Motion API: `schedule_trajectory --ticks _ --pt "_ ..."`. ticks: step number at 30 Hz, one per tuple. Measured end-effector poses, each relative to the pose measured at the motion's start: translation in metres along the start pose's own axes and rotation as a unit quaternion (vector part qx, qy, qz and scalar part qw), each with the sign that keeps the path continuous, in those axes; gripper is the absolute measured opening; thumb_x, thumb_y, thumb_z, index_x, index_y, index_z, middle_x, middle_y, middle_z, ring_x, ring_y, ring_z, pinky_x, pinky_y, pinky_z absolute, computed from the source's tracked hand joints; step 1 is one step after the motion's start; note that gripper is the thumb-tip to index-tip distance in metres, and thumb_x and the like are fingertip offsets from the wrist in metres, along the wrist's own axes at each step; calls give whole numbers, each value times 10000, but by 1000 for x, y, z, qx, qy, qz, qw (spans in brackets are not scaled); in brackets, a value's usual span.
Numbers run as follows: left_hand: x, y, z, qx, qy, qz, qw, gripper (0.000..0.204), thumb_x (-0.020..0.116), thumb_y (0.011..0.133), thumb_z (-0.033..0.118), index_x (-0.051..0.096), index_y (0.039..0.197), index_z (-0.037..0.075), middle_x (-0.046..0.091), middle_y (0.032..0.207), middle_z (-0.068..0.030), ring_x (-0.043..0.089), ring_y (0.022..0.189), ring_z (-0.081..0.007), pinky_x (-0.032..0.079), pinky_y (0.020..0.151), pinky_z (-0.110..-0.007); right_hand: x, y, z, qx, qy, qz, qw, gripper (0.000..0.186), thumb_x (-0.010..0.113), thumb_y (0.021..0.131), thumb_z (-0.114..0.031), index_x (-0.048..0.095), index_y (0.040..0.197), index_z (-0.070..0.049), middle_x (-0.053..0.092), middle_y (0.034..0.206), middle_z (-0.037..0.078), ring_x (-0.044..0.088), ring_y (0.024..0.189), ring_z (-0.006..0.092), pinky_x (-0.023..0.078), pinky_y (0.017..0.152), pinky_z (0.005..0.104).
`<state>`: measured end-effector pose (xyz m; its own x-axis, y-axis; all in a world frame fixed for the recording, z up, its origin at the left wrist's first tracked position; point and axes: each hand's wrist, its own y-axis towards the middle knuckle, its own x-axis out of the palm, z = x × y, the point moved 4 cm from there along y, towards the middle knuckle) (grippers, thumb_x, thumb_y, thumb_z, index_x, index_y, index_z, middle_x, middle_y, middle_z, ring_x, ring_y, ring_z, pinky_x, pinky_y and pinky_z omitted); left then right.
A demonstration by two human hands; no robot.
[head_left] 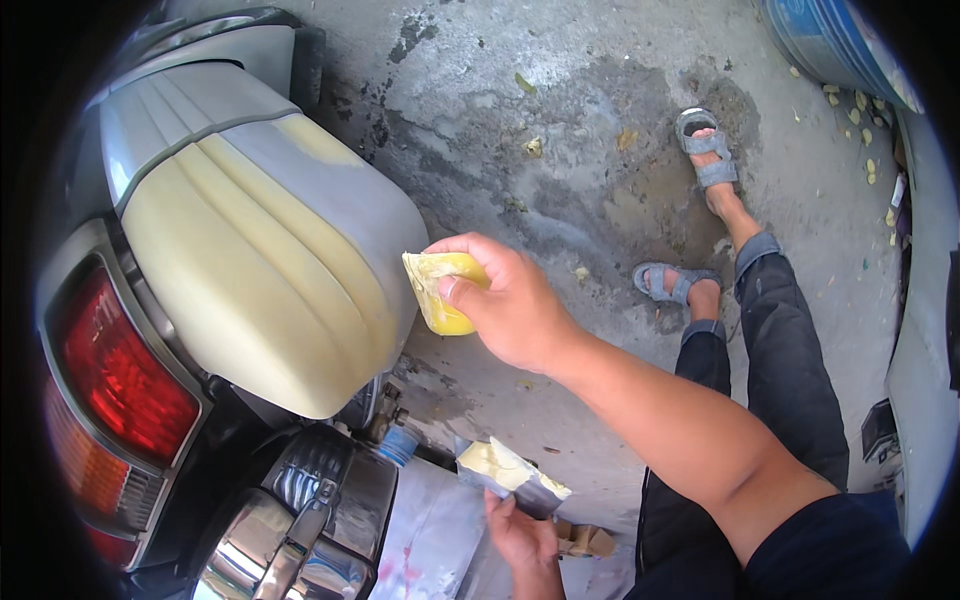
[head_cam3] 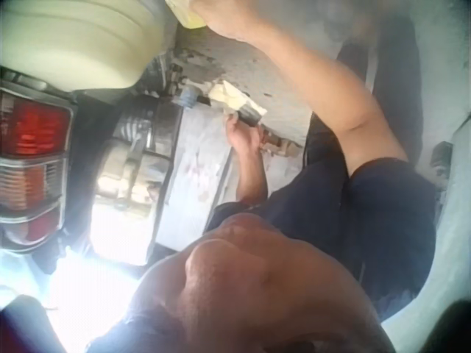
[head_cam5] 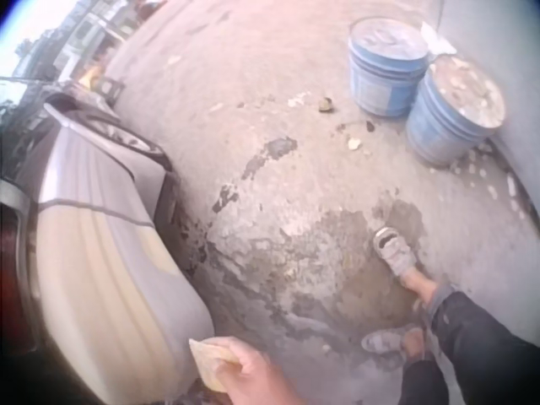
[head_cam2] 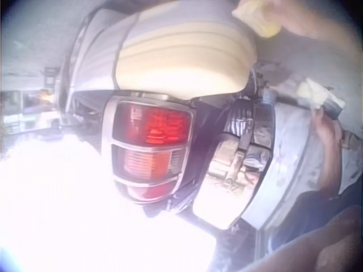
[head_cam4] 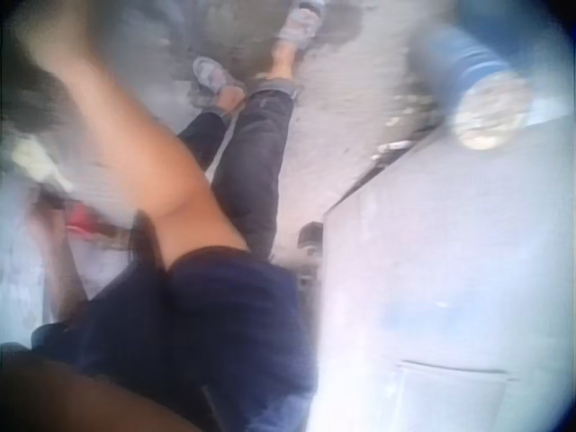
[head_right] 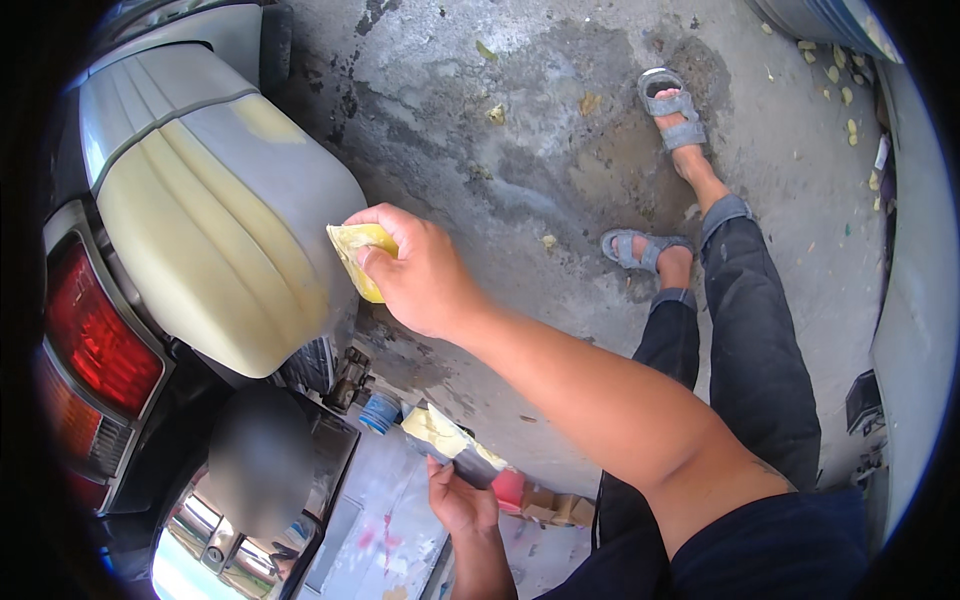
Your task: The person applies a beige body filler to the rear bumper of a motorcycle using a yellow sponge and a metal spreader. They repeatedly scoop filler from the spreader and smooth it onto the bumper surface.
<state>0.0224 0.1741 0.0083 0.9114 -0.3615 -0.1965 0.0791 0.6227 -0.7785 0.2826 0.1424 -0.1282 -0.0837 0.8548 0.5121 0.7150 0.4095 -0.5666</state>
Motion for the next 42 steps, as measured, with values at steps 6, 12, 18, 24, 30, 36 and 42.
schedule_trajectory --ticks 6,12,18,24,30,36,42 --pt "23 -4 8 -8 5 -3 1000 582 485 804 80 446 1385 68 534 1357 -107 499 1263 -293 373 1089 -476 -14 21 -48 3 -114 -54 992 244 561 895 -76 634 1126 -49 685 1007 178 664 946 322 512 835 386" --pt "42 -5 14 -23 20 16 999 601 495 796 100 436 1393 74 531 1349 -103 498 1254 -300 389 1067 -486 -2 36 -66 -190 -232 -83 950 248 565 880 -29 638 1116 -50 672 985 138 620 928 297 489 819 395" --pt "55 -7 17 -54 23 2 998 630 512 787 124 414 1408 79 515 1372 -98 477 1278 -304 376 1069 -503 18 14 -62 -265 -201 -21 943 345 595 751 94 663 1066 -29 679 997 126 613 915 331 517 778 404" --pt "54 -6 17 -42 26 11 999 623 509 794 110 413 1408 74 510 1377 -110 478 1278 -312 361 1081 -510 18 -8 -45 -271 -181 -32 945 372 607 753 102 666 1095 -32 692 1024 111 618 917 324 520 804 401" --pt "45 -5 14 -38 4 5 999 620 507 795 96 413 1407 71 510 1378 -114 485 1273 -302 354 1092 -494 10 15 -60 -271 -206 5 940 334 605 772 95 662 1077 -28 693 1006 109 620 920 327 519 799 403" --pt "47 -7 13 -36 8 9 999 618 499 797 81 407 1407 58 518 1368 -112 493 1261 -300 354 1092 -482 24 -13 -43 -280 -179 1 943 337 609 765 101 661 1073 -25 694 998 119 621 924 329 520 802 411" --pt "42 -9 13 -25 1 14 1000 625 494 790 73 405 1409 53 524 1359 -118 495 1256 -303 357 1092 -477 13 -9 -50 -245 -170 26 954 299 603 794 89 653 1068 -21 690 980 111 620 906 321 518 793 403"
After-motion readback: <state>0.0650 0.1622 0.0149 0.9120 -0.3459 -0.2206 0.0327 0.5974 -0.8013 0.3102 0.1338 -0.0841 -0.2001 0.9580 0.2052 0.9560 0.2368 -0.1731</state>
